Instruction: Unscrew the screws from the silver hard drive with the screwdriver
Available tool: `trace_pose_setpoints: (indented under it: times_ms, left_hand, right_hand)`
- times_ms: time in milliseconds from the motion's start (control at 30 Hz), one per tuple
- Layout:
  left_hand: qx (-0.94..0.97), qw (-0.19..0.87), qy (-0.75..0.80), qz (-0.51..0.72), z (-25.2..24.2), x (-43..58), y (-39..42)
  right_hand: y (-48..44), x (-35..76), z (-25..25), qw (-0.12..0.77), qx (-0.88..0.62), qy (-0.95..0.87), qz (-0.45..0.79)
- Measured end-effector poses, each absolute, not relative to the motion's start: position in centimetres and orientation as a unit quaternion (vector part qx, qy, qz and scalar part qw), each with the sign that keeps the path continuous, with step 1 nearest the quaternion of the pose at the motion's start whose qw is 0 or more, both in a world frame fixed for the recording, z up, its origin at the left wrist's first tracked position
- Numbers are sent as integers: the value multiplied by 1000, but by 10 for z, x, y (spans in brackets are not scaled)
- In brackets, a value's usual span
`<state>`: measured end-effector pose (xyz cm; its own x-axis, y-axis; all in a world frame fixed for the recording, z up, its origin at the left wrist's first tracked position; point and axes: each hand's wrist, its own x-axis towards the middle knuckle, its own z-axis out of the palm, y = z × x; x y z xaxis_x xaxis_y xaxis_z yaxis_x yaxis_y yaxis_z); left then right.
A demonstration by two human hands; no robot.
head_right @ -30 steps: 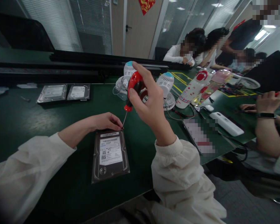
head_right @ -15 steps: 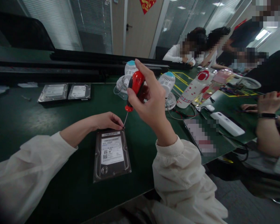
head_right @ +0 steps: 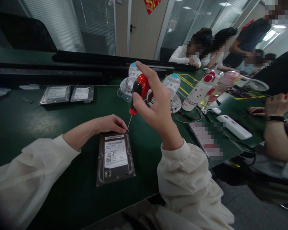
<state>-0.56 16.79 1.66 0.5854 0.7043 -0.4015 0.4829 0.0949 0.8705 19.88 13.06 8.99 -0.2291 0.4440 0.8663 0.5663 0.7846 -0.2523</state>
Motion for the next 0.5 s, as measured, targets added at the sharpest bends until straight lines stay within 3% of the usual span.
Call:
trace_pose_setpoints:
  times_ms: [500]
  left_hand:
    - [665,586,453,93,19,-5,166]
  right_hand:
    - [130,201,93,556,-338,-753,-97]
